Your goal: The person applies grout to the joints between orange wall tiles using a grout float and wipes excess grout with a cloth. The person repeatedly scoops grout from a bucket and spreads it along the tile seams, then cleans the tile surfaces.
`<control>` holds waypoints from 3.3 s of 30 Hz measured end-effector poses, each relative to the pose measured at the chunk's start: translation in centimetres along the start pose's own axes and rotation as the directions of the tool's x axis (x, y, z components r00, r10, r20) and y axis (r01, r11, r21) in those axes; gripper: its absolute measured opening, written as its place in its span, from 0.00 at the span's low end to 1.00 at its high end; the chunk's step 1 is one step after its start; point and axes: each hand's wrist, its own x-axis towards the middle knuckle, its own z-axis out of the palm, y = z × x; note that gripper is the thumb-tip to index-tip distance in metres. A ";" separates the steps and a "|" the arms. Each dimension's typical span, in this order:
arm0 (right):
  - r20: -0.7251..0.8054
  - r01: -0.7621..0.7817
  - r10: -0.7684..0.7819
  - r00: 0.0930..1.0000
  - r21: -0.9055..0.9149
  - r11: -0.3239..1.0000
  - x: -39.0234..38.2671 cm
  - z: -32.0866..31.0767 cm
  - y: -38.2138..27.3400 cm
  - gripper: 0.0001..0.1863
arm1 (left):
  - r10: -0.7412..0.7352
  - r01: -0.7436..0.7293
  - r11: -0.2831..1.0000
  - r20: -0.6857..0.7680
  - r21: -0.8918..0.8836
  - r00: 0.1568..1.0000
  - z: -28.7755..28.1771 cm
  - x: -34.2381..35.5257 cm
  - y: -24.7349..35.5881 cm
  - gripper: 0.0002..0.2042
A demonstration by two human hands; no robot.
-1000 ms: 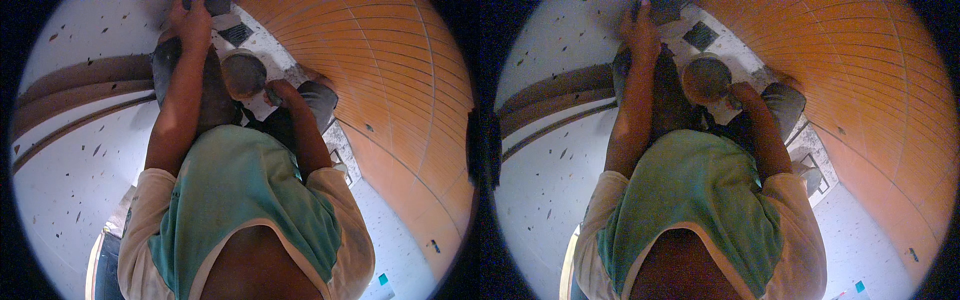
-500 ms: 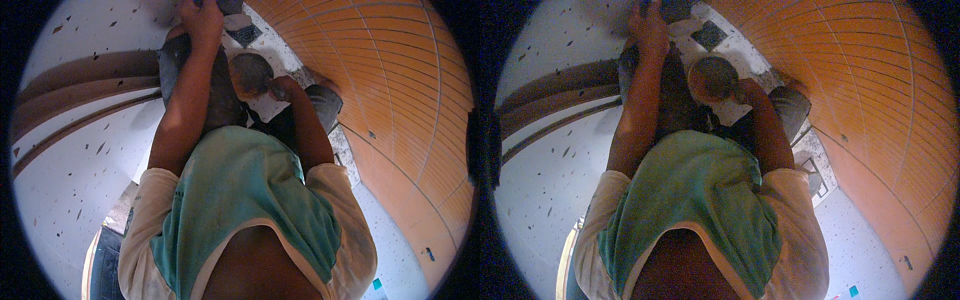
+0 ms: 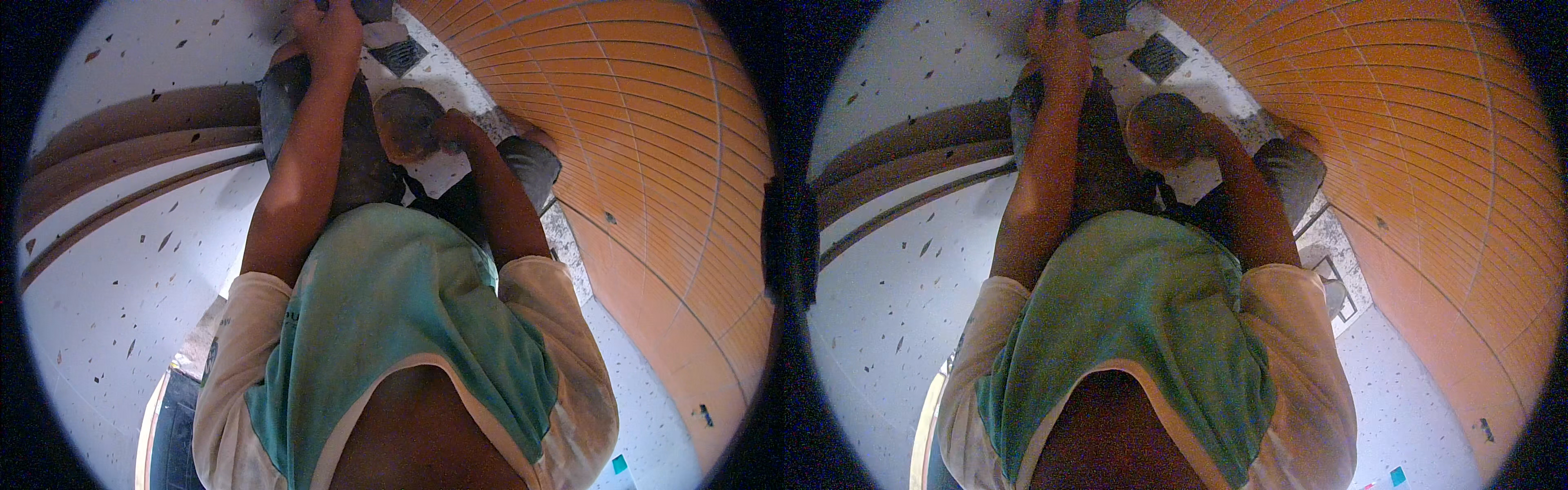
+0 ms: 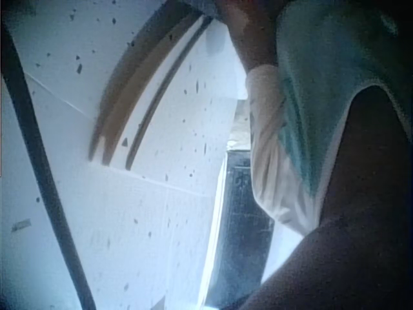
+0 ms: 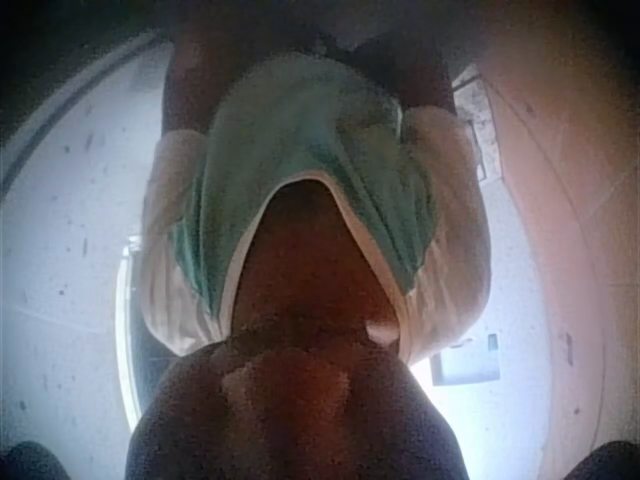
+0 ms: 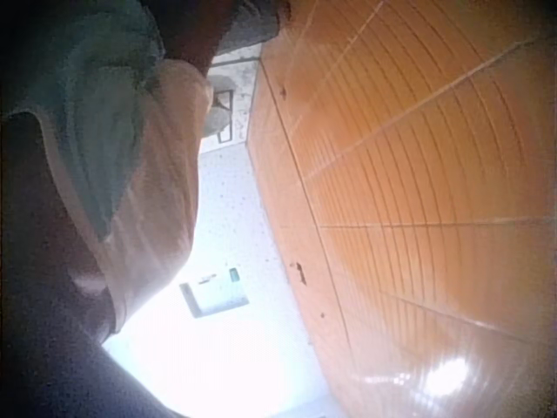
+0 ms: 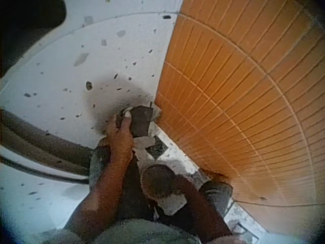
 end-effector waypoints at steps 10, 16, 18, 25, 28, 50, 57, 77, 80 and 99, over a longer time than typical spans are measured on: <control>0.113 -0.151 0.101 0.988 0.733 0.663 -9.3 -3.2 -3.7 0.19 | 0.110 -0.109 0.988 0.008 -0.109 0.994 1.1 1.5 -1.8 0.32; -0.104 0.116 -0.051 0.993 0.888 0.446 -17.0 -3.4 -5.0 0.19 | 0.219 -0.186 0.953 0.123 -0.238 0.968 1.1 2.5 -2.8 0.26; -0.160 0.166 -0.049 0.986 0.897 0.410 -19.0 -4.0 -6.6 0.18 | 0.278 -0.257 0.952 0.118 -0.165 0.953 0.9 2.5 -2.5 0.23; -0.372 0.404 -0.177 0.911 0.888 0.217 -24.7 -7.6 -7.9 0.15 | 0.260 -0.261 0.965 0.060 0.008 0.964 1.0 2.0 -2.4 0.32; -0.550 0.531 -0.085 0.831 0.738 0.416 -32.1 -12.0 -12.6 0.19 | 0.165 -0.147 0.981 0.144 -0.130 0.976 1.2 1.4 -0.8 0.28; -0.744 -0.714 -0.668 -0.014 -0.460 0.527 -51.0 -24.8 -27.2 0.24 | -0.047 0.061 0.994 0.161 -0.088 0.986 5.6 5.3 -9.2 0.30; -0.700 -0.743 -0.714 0.019 -0.488 0.459 -51.4 -26.6 -27.7 0.22 | 0.016 -0.001 0.993 0.131 -0.115 0.991 6.8 6.2 -11.4 0.28; -0.812 -0.829 -0.582 0.053 -0.360 0.427 -51.3 -24.9 -32.5 0.21 | 0.006 0.018 0.993 0.210 -0.116 0.978 5.4 4.7 -7.2 0.29; -0.824 -0.858 -0.562 0.068 -0.336 0.389 -50.6 -25.7 -31.9 0.21 | -0.029 0.051 0.995 0.227 -0.091 0.973 4.8 4.4 -5.9 0.29; -0.885 -0.886 -0.460 0.070 -0.267 0.380 -52.2 -24.5 -33.3 0.21 | -0.028 0.029 1.000 0.138 -0.009 0.990 5.8 5.7 -8.8 0.28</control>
